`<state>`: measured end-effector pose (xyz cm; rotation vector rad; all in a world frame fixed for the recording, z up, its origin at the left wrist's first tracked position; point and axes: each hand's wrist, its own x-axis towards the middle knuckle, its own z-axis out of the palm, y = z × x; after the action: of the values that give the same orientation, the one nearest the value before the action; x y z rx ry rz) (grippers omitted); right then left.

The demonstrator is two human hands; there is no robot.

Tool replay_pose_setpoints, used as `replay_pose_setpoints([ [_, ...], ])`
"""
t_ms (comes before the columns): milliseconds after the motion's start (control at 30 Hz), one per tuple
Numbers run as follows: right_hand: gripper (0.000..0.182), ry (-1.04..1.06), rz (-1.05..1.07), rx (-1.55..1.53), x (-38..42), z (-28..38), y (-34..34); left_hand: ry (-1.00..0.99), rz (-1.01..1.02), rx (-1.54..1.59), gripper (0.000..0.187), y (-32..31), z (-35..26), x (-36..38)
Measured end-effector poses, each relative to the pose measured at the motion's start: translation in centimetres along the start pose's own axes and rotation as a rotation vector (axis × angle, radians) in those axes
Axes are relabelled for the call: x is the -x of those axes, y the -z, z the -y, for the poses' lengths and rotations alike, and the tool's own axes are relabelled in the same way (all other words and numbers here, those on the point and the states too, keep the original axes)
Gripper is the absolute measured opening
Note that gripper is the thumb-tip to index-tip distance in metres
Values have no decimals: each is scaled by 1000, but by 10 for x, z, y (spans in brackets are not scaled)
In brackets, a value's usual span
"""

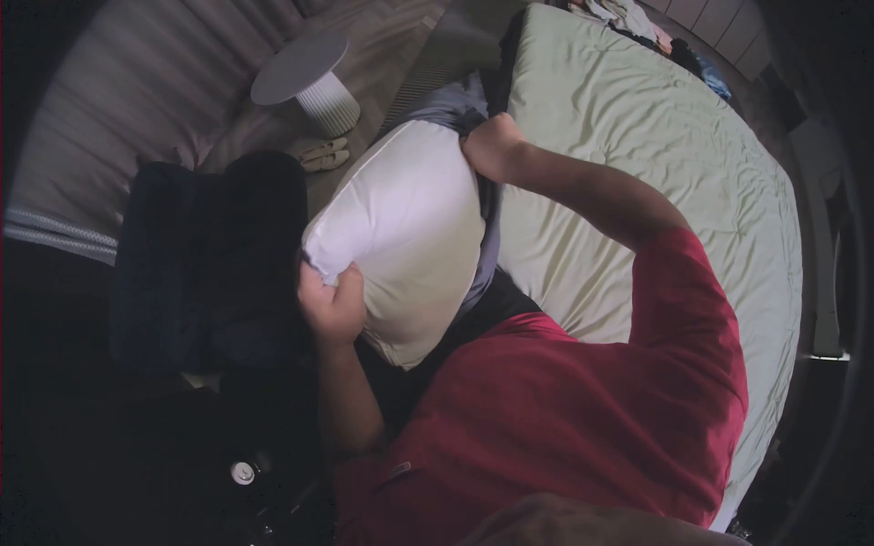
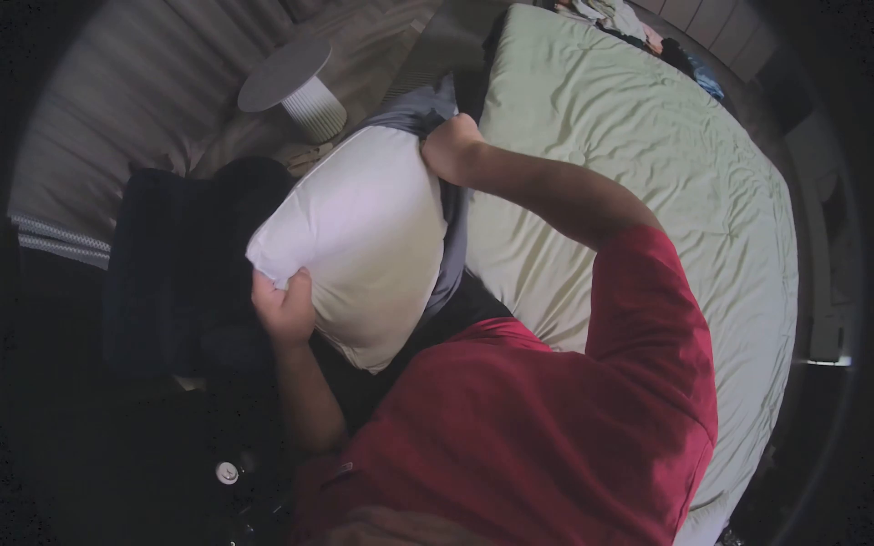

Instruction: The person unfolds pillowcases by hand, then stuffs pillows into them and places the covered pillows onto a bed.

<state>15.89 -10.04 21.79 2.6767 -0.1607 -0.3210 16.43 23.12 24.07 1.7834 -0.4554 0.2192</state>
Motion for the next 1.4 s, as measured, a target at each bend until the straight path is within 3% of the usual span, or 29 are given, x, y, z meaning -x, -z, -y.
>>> replay_pose_setpoints([
  [100, 15, 56, 214, -73, 2, -5, 26, -57, 61, 5, 51, 1, 4, -1],
  [200, 25, 191, 200, -182, 12, -11, 44, -74, 40, -26, 50, 4, 9, -1],
  [300, 22, 206, 278, -348, 29, -10, 57, -79, 47, 11, 51, 3, 7, -2],
  [400, 34, 203, 169, -188, 38, -3, 50, -9, -5, -47, 39, 2, 7, 0],
  [433, 25, 180, 54, -78, 41, 2, 46, -58, 3, -34, 41, 2, 9, -1],
  [500, 24, 151, -116, 90, 46, 9, 41, -126, 9, -14, 44, 2, 12, -2],
  [600, 28, 256, -141, 363, 53, 14, 37, -109, 10, 3, 34, 2, 7, -3],
  [700, 23, 295, -40, 459, 50, 15, 18, -79, 18, -3, 40, 3, 6, -3],
  [800, 20, 344, -257, 545, 49, 18, 4, -46, 21, 12, 38, 4, 8, -3],
  [900, 18, 445, -378, 435, 43, 17, -2, -93, 55, 4, 51, 4, 8, -1],
  [967, 22, 474, -49, 563, 44, 19, 14, -55, 61, -16, 46, 4, -1, -1],
  [1067, 26, 370, 154, 511, 41, 19, 18, -27, 41, -38, 38, 3, -3, 0],
  [1200, 30, 348, 290, 449, 49, 24, 33, -72, 78, -73, 51, 4, 8, 6],
  [1400, 27, 444, 440, 350, 60, 35, 40, 16, 83, -97, 54, 5, 3, 4],
])
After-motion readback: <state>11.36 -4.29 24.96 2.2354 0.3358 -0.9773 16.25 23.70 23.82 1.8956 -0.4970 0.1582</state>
